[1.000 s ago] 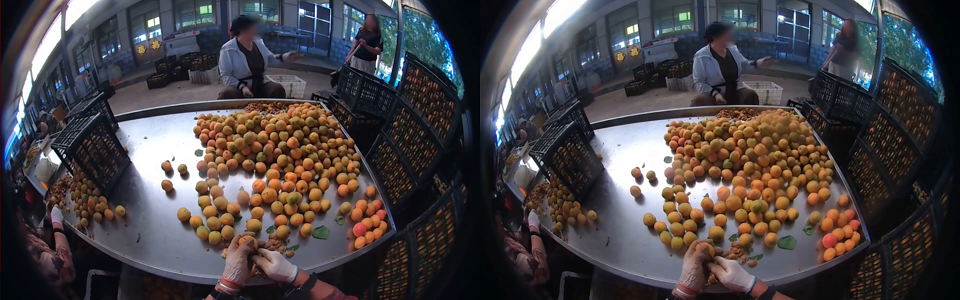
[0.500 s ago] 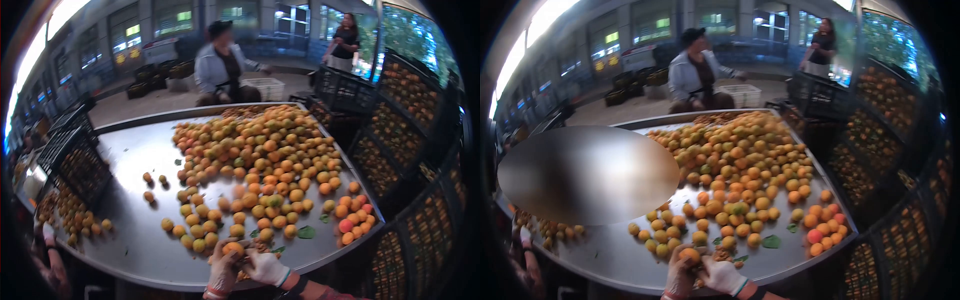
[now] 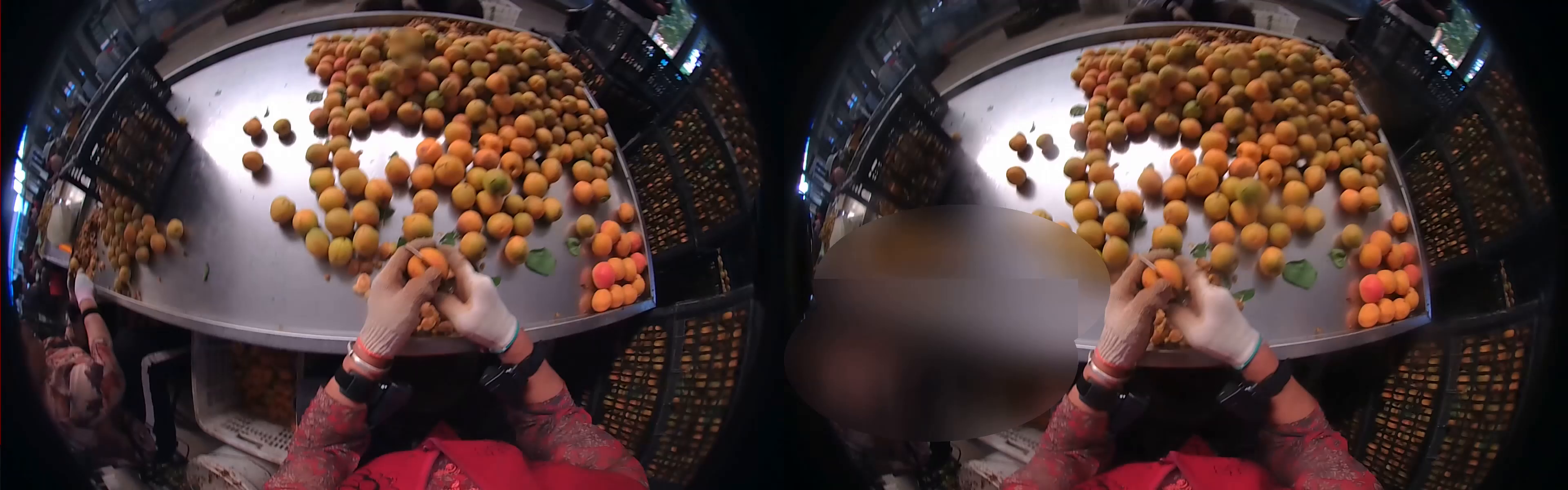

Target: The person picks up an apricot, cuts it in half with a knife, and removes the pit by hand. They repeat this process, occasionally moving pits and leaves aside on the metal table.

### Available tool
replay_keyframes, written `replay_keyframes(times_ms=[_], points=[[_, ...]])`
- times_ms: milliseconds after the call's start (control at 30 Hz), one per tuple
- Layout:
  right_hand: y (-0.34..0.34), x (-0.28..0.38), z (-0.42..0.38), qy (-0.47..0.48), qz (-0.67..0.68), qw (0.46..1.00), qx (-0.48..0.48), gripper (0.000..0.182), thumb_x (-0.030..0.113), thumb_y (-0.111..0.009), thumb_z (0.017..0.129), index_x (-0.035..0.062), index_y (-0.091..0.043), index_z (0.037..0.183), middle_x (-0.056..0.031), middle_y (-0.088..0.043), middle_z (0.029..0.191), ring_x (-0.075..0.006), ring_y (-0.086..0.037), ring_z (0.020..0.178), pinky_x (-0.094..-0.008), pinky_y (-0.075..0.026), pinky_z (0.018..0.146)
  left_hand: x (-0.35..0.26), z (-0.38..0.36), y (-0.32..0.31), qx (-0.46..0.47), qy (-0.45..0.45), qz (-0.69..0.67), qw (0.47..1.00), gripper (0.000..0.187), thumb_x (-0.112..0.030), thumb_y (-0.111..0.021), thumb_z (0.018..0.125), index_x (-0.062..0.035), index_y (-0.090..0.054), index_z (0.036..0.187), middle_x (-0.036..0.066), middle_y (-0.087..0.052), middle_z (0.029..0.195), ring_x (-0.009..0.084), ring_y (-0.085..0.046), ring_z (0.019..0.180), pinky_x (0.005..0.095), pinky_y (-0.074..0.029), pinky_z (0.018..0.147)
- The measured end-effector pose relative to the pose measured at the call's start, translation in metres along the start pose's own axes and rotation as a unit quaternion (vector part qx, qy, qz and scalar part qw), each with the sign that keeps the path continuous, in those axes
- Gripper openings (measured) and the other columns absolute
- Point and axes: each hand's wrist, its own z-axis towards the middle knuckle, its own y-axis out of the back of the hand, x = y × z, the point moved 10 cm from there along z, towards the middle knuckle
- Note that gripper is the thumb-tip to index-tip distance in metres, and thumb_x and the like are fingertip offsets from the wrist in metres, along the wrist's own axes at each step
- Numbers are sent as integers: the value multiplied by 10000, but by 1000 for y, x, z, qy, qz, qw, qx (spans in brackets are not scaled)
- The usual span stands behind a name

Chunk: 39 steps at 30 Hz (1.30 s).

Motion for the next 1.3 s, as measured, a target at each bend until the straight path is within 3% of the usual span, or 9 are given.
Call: replay_keyframes(times_ms=[67, 167, 233, 300, 833, 967, 1033, 1067, 1300], points=[[-5, -4, 2, -83, 126, 988, 20, 617, 12, -586, 877, -104, -330, 1426, -181, -552, 1287, -170, -512, 1208, -288, -424, 1009, 2, 1, -2, 13, 3, -29, 999, 365, -66, -586, 926, 5, -542, 1282, 41, -614, 1091, 84, -575, 914, 222, -489, 807], [-5, -8, 0, -155, 198, 968, 24, 625, -3, -584, 870, -96, -332, 1434, -184, -509, 1346, -175, -475, 1246, -282, -400, 1033, 0, 0, 1, 7, -20, -38, 999, 382, -58, -551, 929, 7, -533, 1305, 62, -610, 1133, 98, -574, 960, 236, -483, 843], [0, -19, -5, -231, 216, 948, 35, 540, 35, -562, 895, -64, -392, 1397, -41, -599, 828, -66, -542, 660, -220, -444, 582, 5, 1, 4, 21, -16, -86, 996, 394, -62, -519, 933, 11, -527, 1321, 90, -606, 1186, 128, -582, 1039, 261, -483, 905], [-1, -11, -4, -226, 321, 920, 16, 457, 71, -539, 914, -48, -444, 1345, 43, -469, 651, -35, -370, 482, -212, -303, 453, 6, -1, 1, 29, -3, -183, 983, 385, -71, -508, 934, 14, -532, 1309, 100, -607, 1204, 151, -589, 1084, 278, -486, 942], [39, -15, 2, -188, 153, 965, -99, 332, 178, -564, 908, -31, -577, 1165, 8, -490, 568, -66, -440, 421, -203, -348, 402, 13, 0, 3, 22, 69, -95, 993, 319, -162, -647, 920, 17, -618, 1182, 87, -647, 1063, 126, -639, 897, 254, -547, 758], [30, -23, -1, -214, 165, 961, -63, 229, 135, -597, 946, -34, -599, 1100, -67, -679, 911, -60, -602, 661, -201, -490, 549, 25, -2, -4, 25, 101, -85, 991, 273, -147, -626, 939, -2, -627, 1171, 63, -654, 1014, 102, -629, 885, 245, -546, 762], [26, -23, -5, -212, 218, 946, -111, 221, 130, -593, 952, -35, -598, 1099, -67, -677, 931, -68, -612, 704, -211, -500, 591, -8, -3, 8, -50, -92, 21, 994, 278, -157, -602, 967, -15, -601, 1206, 63, -651, 1033, 104, -635, 889, 246, -547, 772], [27, -25, -9, -210, 268, 927, -159, 214, 126, -588, 958, -36, -597, 1098, -68, -675, 952, -75, -623, 746, -222, -510, 633, 20, -3, 11, -61, 56, -126, 989, 314, -189, -573, 996, -21, -553, 1261, 67, -635, 1082, 112, -632, 945, 259, -548, 811], [12, -3, -7, -59, 136, 977, -153, 238, 48, -562, 951, -47, -546, 1168, -75, -630, 1039, -97, -579, 914, -255, -488, 824, 26, -5, -12, -10, 24, -68, 997, 405, -214, -580, 1000, -21, -489, 1344, 67, -586, 1181, 117, -560, 1056, 268, -488, 908]])
